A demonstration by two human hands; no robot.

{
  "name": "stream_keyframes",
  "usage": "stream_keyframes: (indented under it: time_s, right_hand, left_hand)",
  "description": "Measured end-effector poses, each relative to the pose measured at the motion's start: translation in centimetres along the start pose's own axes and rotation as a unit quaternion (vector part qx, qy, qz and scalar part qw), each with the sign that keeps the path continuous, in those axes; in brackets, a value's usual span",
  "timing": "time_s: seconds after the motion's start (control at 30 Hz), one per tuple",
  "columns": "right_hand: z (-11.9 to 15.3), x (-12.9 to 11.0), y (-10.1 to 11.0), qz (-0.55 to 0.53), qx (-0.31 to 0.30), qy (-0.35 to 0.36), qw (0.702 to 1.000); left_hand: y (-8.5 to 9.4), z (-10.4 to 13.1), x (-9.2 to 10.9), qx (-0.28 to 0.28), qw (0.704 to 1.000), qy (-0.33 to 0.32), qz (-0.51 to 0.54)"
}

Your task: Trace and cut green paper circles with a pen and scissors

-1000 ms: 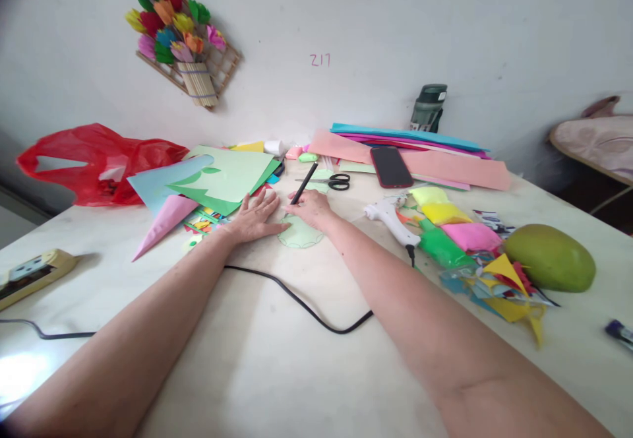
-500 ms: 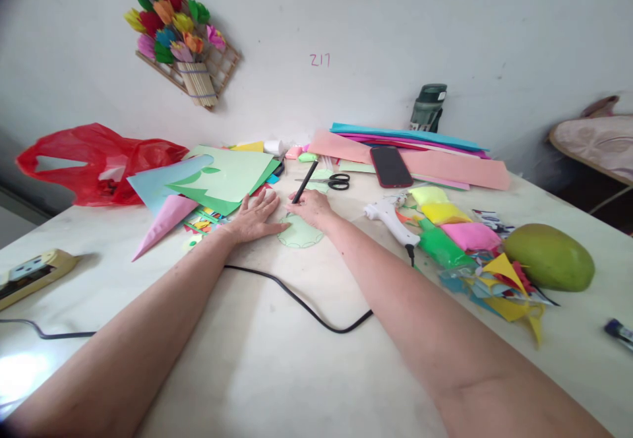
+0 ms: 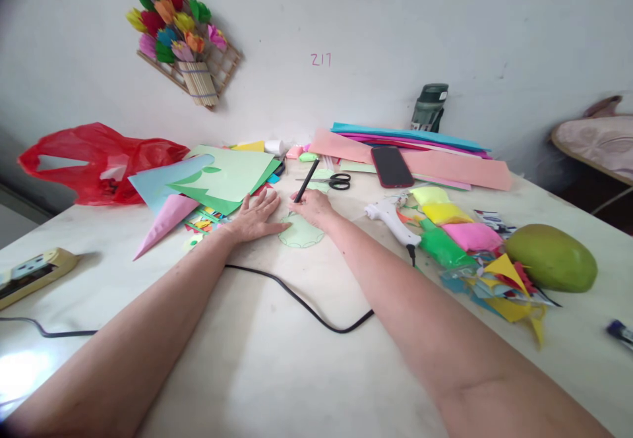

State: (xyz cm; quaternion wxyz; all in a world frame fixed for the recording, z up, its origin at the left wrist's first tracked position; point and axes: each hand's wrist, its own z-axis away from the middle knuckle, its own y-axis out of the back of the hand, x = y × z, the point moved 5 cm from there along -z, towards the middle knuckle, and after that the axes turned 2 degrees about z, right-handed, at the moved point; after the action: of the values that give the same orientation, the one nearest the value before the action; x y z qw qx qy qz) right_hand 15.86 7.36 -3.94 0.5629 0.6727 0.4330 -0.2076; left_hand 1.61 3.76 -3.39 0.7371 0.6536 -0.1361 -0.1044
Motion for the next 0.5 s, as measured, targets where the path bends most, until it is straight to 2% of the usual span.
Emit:
stream_keyframes:
  time_s: [0.5]
  right_hand:
    - [0.03, 0.04, 0.16, -0.026, 0.004, -0.01, 1.0]
  left_hand:
    - [-0.11, -0.12, -0.14, 0.005, 1.0, -0.007, 0.004]
